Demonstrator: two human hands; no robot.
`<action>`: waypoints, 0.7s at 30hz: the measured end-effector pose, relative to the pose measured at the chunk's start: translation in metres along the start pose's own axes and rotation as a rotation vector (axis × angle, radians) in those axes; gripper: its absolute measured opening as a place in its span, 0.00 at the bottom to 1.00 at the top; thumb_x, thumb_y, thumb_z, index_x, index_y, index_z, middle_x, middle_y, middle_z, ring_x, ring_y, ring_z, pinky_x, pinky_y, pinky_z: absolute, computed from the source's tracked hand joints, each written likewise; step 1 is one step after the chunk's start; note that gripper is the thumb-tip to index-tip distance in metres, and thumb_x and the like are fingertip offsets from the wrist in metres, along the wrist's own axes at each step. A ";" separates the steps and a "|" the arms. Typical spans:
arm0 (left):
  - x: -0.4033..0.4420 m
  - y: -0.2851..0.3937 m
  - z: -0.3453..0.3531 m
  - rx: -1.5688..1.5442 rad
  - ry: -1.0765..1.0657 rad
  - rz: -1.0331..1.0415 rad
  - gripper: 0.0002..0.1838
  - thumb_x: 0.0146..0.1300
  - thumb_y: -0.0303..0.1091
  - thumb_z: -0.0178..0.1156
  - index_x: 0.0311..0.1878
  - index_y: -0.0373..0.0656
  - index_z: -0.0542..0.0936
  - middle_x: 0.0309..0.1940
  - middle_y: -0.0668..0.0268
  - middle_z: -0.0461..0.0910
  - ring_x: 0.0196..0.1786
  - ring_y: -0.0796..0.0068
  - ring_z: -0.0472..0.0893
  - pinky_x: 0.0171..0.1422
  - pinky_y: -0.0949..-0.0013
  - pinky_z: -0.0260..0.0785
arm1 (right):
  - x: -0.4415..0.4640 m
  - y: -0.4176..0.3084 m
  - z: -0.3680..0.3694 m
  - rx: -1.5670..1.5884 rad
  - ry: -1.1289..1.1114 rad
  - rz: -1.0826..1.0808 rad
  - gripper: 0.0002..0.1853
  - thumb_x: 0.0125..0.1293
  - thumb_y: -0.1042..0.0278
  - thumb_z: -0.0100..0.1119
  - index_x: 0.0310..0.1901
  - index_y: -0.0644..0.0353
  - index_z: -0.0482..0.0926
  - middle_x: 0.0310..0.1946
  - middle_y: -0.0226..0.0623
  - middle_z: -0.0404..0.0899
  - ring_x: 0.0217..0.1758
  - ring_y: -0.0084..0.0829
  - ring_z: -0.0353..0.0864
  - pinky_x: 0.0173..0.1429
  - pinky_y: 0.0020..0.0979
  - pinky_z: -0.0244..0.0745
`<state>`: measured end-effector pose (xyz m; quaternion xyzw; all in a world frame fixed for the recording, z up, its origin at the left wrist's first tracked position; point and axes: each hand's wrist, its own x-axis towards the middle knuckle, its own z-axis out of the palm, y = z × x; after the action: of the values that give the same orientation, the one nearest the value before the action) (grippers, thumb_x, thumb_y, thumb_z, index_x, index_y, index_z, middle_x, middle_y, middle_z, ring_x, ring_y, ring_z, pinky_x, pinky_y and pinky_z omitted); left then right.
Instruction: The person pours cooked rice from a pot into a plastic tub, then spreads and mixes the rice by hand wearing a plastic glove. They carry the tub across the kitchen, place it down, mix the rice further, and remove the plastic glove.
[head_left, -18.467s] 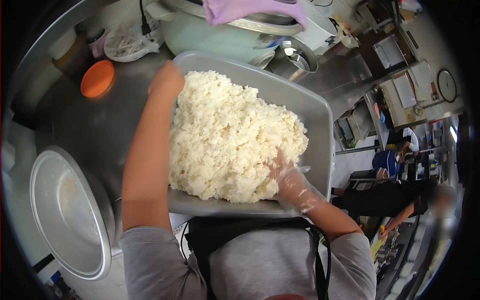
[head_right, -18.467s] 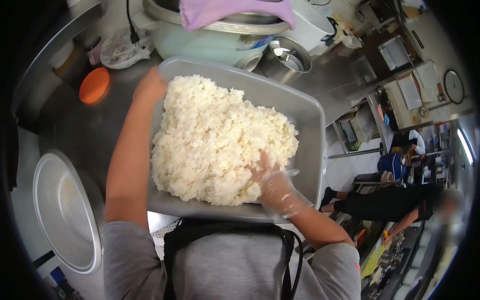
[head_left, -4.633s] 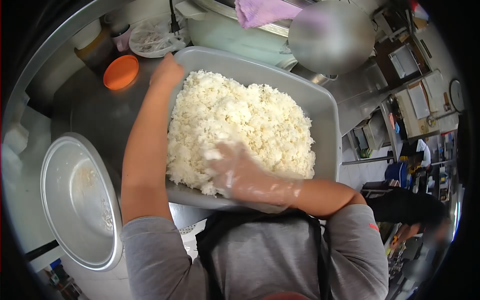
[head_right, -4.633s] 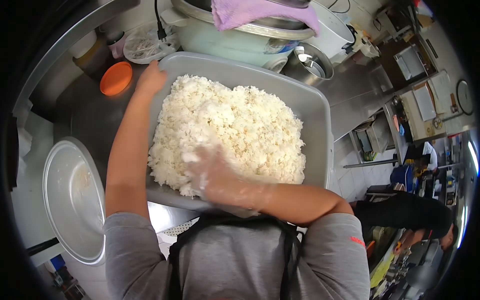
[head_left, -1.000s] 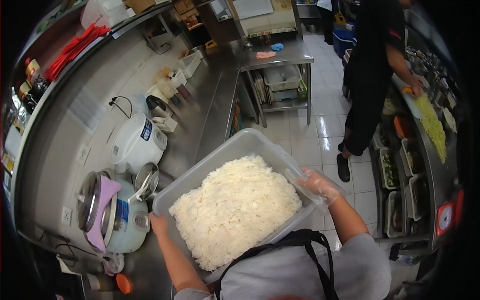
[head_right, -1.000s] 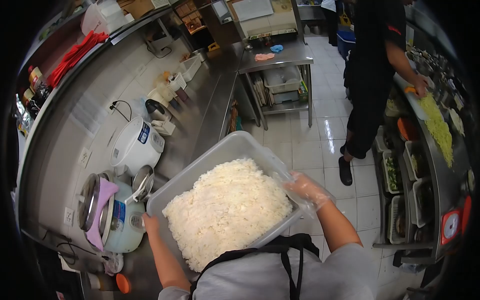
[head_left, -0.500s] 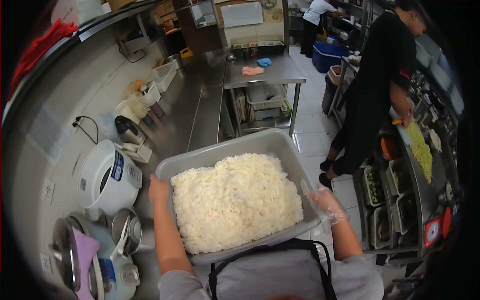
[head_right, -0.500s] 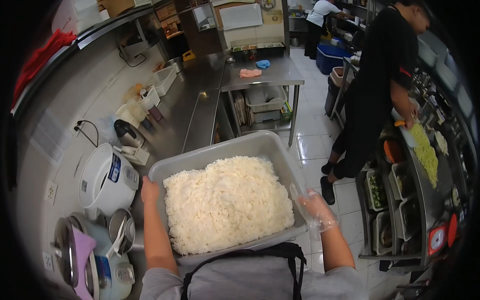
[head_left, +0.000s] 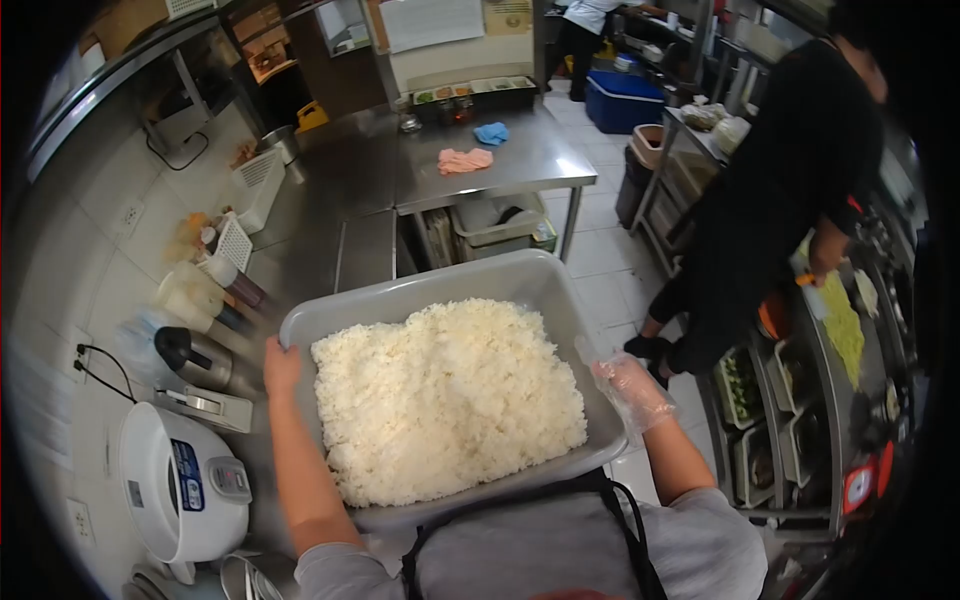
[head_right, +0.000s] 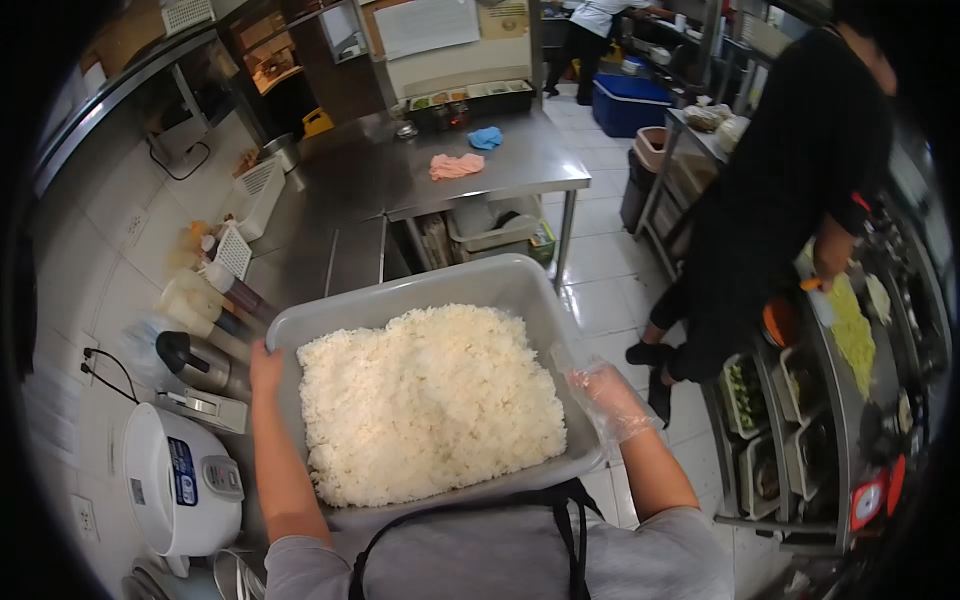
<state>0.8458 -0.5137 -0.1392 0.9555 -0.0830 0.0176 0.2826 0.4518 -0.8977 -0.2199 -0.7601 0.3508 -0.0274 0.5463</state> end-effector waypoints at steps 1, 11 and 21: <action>0.021 -0.007 0.014 -0.028 0.008 -0.020 0.21 0.50 0.34 0.52 0.48 0.36 0.67 0.41 0.49 0.74 0.46 0.53 0.73 0.49 0.62 0.63 | 0.024 0.000 -0.002 -0.016 0.011 -0.076 0.14 0.54 0.64 0.55 0.33 0.69 0.76 0.32 0.36 0.75 0.38 0.25 0.70 0.46 0.24 0.64; 0.123 0.017 0.058 0.008 0.063 -0.136 0.23 0.49 0.36 0.53 0.48 0.35 0.66 0.40 0.49 0.74 0.46 0.55 0.73 0.49 0.63 0.63 | 0.145 -0.078 -0.016 0.381 0.021 0.043 0.17 0.57 0.64 0.53 0.41 0.71 0.72 0.43 0.42 0.72 0.54 0.30 0.63 0.59 0.25 0.54; 0.267 0.090 0.126 0.066 -0.082 0.002 0.23 0.51 0.35 0.52 0.50 0.35 0.65 0.43 0.48 0.72 0.48 0.52 0.72 0.52 0.62 0.62 | 0.252 -0.090 -0.051 0.325 0.077 -0.030 0.14 0.57 0.63 0.52 0.34 0.68 0.74 0.55 0.55 0.61 0.60 0.36 0.57 0.61 0.29 0.49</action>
<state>1.0918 -0.6958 -0.1754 0.9641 -0.0948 -0.0186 0.2475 0.6645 -1.0664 -0.2095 -0.6652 0.3511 -0.1210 0.6478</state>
